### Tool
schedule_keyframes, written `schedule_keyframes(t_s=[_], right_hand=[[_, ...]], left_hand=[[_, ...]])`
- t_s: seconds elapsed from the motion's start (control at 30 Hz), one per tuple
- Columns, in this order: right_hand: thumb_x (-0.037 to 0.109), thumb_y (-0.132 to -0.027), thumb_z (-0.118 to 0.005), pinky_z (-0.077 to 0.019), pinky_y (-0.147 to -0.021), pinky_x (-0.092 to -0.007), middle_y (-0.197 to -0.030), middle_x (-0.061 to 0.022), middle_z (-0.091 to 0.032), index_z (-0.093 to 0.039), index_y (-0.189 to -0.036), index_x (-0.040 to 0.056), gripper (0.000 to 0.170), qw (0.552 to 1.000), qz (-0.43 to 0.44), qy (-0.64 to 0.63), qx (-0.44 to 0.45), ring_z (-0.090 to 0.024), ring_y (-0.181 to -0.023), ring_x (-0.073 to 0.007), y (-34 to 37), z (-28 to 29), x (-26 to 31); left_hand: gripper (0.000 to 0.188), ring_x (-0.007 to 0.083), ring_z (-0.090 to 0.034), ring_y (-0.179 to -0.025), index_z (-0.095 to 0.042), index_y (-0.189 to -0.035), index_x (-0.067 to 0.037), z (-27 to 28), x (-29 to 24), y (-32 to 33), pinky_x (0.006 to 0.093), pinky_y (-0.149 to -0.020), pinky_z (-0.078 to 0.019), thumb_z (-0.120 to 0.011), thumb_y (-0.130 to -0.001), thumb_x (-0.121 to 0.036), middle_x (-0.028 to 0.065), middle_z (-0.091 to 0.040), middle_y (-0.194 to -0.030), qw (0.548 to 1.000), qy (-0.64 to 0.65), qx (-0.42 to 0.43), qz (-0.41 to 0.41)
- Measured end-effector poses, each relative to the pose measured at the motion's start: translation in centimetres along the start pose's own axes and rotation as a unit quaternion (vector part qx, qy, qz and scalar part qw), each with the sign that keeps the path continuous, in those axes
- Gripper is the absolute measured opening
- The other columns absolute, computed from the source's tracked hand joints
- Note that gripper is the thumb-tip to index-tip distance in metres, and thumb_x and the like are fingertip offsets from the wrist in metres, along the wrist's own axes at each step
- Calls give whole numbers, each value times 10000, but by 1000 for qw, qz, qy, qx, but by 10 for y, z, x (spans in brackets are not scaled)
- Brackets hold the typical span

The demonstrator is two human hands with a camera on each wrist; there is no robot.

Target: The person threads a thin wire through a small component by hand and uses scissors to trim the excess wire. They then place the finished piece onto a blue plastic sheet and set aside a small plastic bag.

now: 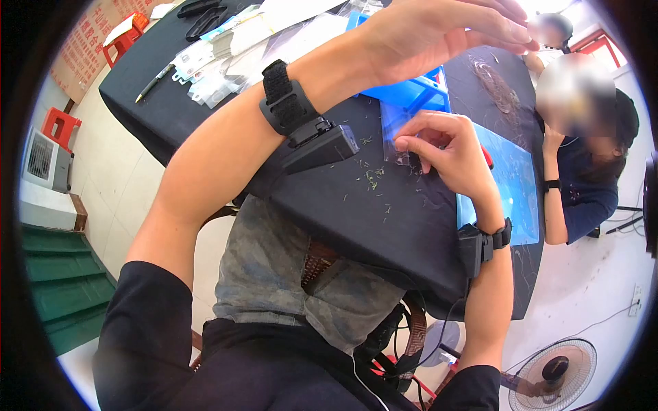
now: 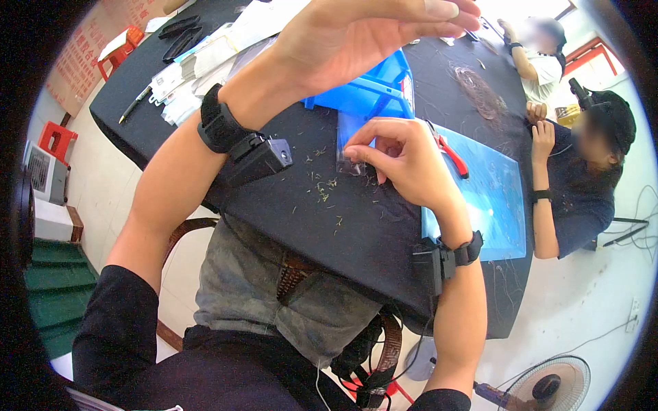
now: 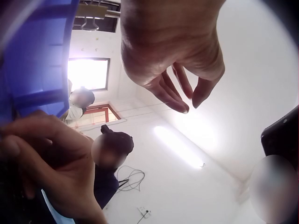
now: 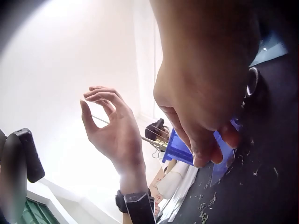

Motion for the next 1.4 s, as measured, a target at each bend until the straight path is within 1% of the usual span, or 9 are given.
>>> schedule_keyframes(t_s=[0.27, 0.37, 0.43, 0.63, 0.9, 1.0, 1.13, 1.33, 1.4], right_hand=[[89, -893, -783, -417, -532, -210, -819, -5, -672, -761, -899, 2, 90, 998, 25, -29, 43, -558, -602, -45, 3, 8, 11], [80, -872, -802, -407, -535, -208, -856, -28, -678, -764, -884, 10, 80, 990, 61, -84, 92, -563, -647, -58, 9, 11, 21], [78, -857, -816, -401, -535, -206, -873, -47, -683, -767, -875, 18, 79, 982, 80, -118, 123, -566, -667, -70, 14, 17, 23], [131, -893, -797, -379, -514, -206, -845, -67, -587, -673, -842, 38, 163, 865, 213, -442, 106, -478, -583, -77, 33, 64, 43], [126, -1056, -581, -345, -555, -180, -899, -45, -589, -633, -972, 43, 129, 822, 207, -529, -32, -396, -552, -18, 34, 109, 10], [119, -1008, -650, -360, -551, -170, -974, -91, -710, -694, -1026, 16, 114, 890, 149, -416, -115, -431, -567, -5, 28, 121, -18], [120, -934, -748, -421, -519, -178, -830, -64, -752, -764, -954, 14, 109, 978, 61, -100, -174, -564, -588, -29, 23, 110, -2], [55, -918, -744, -460, -551, -186, -859, -50, -754, -758, -956, -9, 75, 991, 39, -49, -120, -601, -616, -33, 15, 80, 7], [61, -917, -748, -458, -548, -182, -841, -34, -746, -755, -936, -13, 77, 993, 32, -53, -98, -602, -616, -30, 14, 71, 9]], left_hand=[[434, 250, -566, -1320, -599, -1324, 10, -11, -6, -6, 381, -1145, -445, -737, -920, -63, 185, -644, -1328, 996, -79, -33, 5], [415, 198, -694, -1043, -558, -1383, 34, 12, 5, 1, 311, -932, -568, -656, -1007, -113, 143, -710, -1128, 961, -125, -212, 125], [206, 193, -702, -1079, -737, -1128, -38, 10, 9, 3, 346, -982, -544, -702, -932, -91, 97, -735, -1155, 886, -461, 0, -60], [306, 140, -682, -782, -714, -1250, -48, -6, 26, 14, 304, -746, -540, -582, -1051, -239, 79, -711, -795, 804, -588, 84, 30], [382, 3, -400, -417, -570, -1443, -64, -5, 31, 14, 189, -399, -275, -519, -1102, -229, -56, -456, -512, 934, -293, 67, 194], [421, 129, -653, -643, -499, -1441, 47, -30, 21, 13, 231, -595, -542, -529, -1094, -189, 69, -693, -849, 963, -35, 5, 267], [463, 94, -493, -419, -450, -1486, 40, -20, 30, 11, 213, -405, -396, -439, -1130, -256, 16, -613, -681, 958, 114, 114, 236], [505, 132, -627, -612, -423, -1525, 6, -37, 18, -6, 233, -589, -515, -528, -1095, -237, 53, -645, -733, 982, 55, -87, 161], [356, 118, -614, -660, -544, -1382, -12, -43, -6, -4, 241, -628, -503, -548, -1085, -208, 55, -635, -738, 865, -162, -348, 323]])
Point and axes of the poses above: each hand's wrist, its own y-axis away from the middle knuckle, its own z-axis out of the back of the hand, x = y × z, the point moved 9 cm from there along -y, towards the middle knuckle
